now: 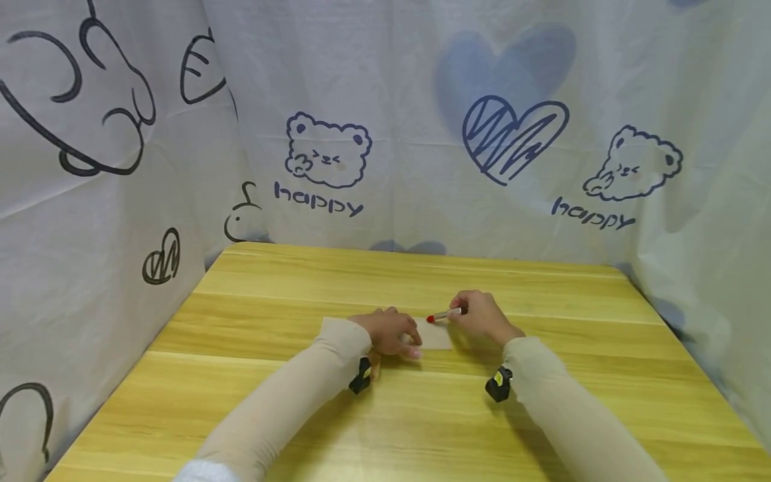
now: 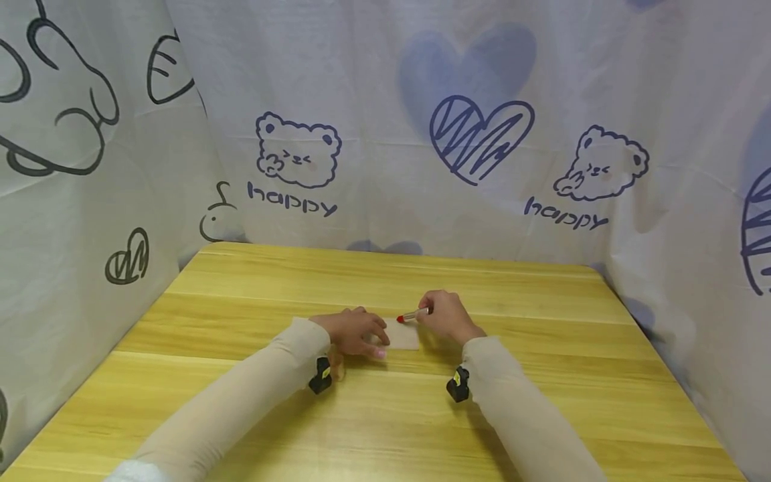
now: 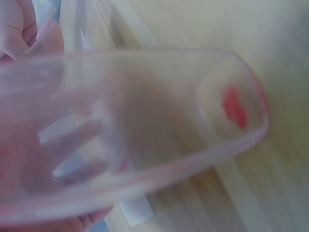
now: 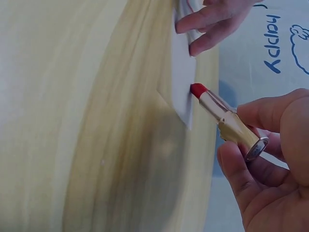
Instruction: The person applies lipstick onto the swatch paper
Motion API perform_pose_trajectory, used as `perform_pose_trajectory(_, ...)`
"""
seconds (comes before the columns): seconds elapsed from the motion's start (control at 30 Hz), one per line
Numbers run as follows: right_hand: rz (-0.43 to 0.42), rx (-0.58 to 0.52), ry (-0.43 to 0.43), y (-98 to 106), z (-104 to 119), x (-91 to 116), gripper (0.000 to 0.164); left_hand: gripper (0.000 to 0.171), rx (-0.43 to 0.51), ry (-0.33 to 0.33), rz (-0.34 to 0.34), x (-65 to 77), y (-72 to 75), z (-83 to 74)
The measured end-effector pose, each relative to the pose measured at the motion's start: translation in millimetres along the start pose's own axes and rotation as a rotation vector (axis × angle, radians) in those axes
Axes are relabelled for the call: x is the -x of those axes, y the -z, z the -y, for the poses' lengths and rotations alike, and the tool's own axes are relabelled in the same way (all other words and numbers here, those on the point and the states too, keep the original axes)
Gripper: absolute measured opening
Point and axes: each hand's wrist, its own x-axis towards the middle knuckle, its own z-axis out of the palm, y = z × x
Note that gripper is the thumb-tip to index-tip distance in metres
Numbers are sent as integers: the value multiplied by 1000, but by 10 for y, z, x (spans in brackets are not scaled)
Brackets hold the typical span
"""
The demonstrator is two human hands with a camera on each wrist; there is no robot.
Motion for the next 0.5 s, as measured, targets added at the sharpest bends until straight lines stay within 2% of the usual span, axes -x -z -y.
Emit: perform_pose_trajectory(0.5, -11, 30, 28, -28, 48, 24, 6, 45, -27, 12, 5, 6, 11, -13)
